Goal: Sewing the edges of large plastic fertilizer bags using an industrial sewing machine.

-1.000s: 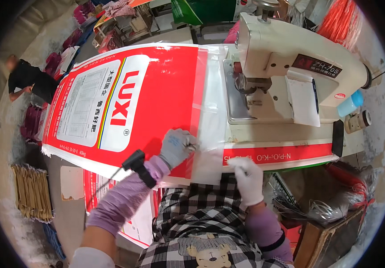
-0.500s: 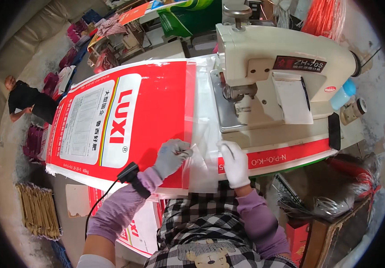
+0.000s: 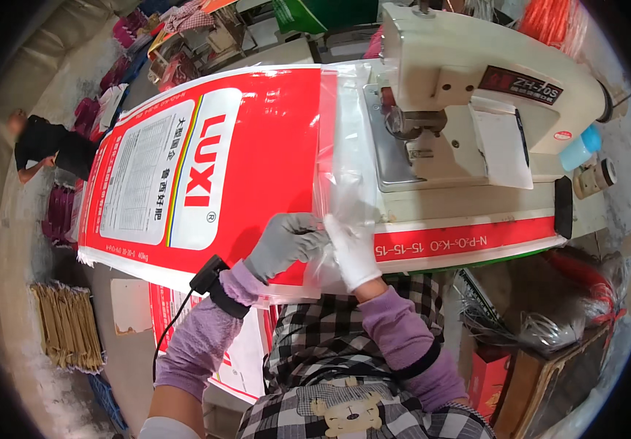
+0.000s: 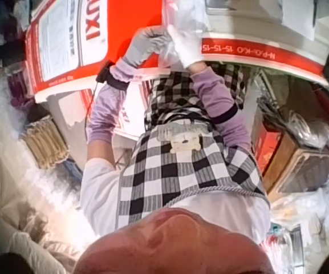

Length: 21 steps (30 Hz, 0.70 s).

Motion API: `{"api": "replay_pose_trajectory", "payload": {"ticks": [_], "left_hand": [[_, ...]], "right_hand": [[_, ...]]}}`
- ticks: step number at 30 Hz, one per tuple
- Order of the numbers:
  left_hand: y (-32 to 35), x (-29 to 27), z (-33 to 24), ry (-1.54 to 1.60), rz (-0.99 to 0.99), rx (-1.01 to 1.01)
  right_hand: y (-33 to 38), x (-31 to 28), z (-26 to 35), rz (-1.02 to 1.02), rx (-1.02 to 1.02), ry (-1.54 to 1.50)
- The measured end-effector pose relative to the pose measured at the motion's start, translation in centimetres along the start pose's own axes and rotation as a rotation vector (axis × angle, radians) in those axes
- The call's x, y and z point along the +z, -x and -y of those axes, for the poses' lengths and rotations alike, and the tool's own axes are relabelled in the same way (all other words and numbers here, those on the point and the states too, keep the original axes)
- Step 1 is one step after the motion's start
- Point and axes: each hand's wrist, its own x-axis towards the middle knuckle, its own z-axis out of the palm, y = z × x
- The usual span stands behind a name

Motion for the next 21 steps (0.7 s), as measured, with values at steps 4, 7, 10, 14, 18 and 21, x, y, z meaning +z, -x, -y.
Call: {"api": "replay_pose_trajectory", "payload": {"ticks": [4,7,10,14,18,21], "left_hand": [[1.0,-3.1,0.7,0.275,-0.170,0.613],[3.3,-2.1,-0.4,0.242,-0.250,0.547],[4.1,-1.3,1.1,0.125,-0.242,0.490],[0.9,0.0,2.5,0.462,-0.362,0.297],[1.6,-1.5,3.3,-0.838,-0.479,0.366],[2.9,-2.4,-1.6,-1.172,-0.274,0.025]], "right_hand": [[-1.0,-4.1,-1.6,-0.152,-0.471,0.635],[-0.4,-5.0,0.5,-0.245,-0.663,0.930],[3.5,0.1,3.6,0.023,-1.152,0.881],[1.2,3.7,0.4,0.137,-0.614,0.383],[1.6,3.8,-0.8,0.186,-0.811,0.275],[0.9,1.5,-0.1,0.292,-0.956,0.566]]}}
